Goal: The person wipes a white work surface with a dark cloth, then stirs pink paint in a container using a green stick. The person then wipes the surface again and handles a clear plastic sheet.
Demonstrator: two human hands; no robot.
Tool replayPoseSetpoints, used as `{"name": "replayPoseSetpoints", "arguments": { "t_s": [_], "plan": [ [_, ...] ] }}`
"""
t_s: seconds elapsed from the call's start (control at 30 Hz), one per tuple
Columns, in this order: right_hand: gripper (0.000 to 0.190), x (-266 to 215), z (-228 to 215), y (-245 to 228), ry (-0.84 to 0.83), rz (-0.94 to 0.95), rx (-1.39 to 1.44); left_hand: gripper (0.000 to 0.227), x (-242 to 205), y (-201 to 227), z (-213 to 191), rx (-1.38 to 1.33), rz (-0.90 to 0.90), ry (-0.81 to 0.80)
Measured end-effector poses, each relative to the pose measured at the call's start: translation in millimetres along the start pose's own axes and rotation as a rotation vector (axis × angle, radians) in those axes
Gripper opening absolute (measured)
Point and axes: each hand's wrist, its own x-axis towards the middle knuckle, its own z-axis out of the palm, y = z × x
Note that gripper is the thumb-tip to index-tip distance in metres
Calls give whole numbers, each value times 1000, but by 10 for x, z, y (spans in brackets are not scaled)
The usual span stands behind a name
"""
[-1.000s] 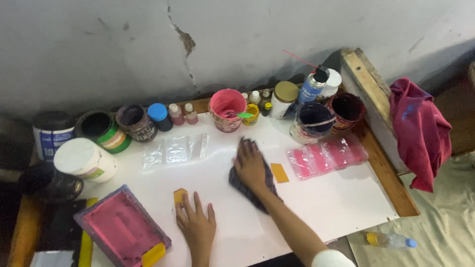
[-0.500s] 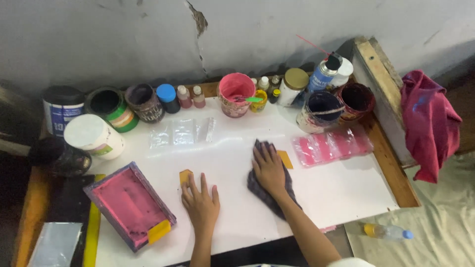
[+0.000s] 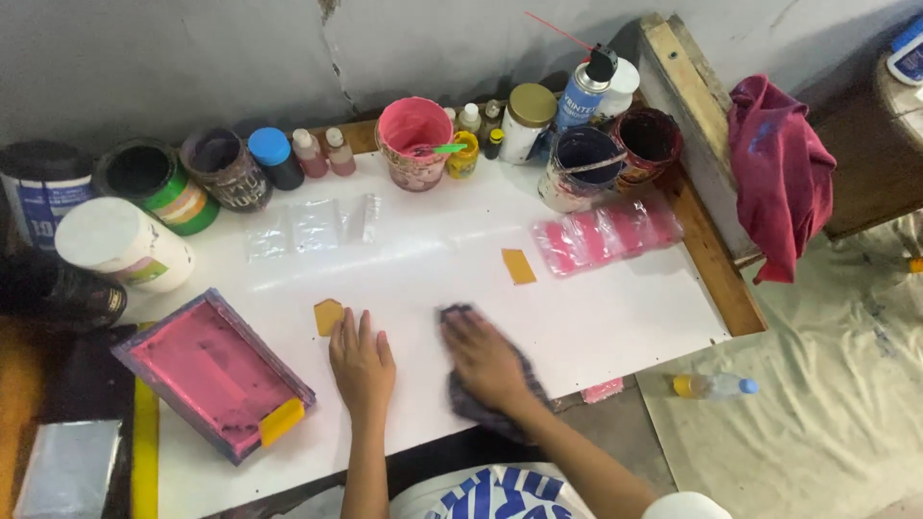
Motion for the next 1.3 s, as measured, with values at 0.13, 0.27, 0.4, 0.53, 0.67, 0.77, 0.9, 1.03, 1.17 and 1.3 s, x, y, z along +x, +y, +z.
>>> {"name": "replayPoseSetpoints", "arguments": {
  "t_s": [0.13, 0.27, 0.4, 0.53, 0.67, 0.77, 0.9, 1.03, 1.17, 1.3],
  "plan": [
    [20, -510, -156, 547, 15, 51, -171, 45, -66, -84, 183, -68, 104, 151],
    [36, -421, -209, 409, -283, 544, -208, 49, -303, 26, 1, -188, 175, 110],
    [35, 3, 47, -233, -279, 197, -146, 40, -576, 78, 5, -353, 209, 41],
    [50, 529, 411, -496, -400, 263, 114, 36, -589, 29, -63, -483, 150, 69],
    [52, 1047, 977, -143, -228, 112, 102, 34, -582, 26, -1, -529, 124, 148],
    [52, 1220, 1045, -197, -297, 256, 83, 36, -589, 58, -104, -534, 127, 168],
    [55, 1143, 695, -461, -509, 481, 138, 40, -601, 39, -88, -520, 15, 133],
    [53, 736, 542, -426, -451, 533, 196, 24, -606, -57, 95, -535, 2, 95],
    [55, 398, 295, -464, -454, 575, 166, 14, -592, -37, 176, -492, 60, 109],
    [57, 162, 76, -450, -425, 555, 84, 32, -580, -231, 363, -605, -138, 183]
  ]
}}
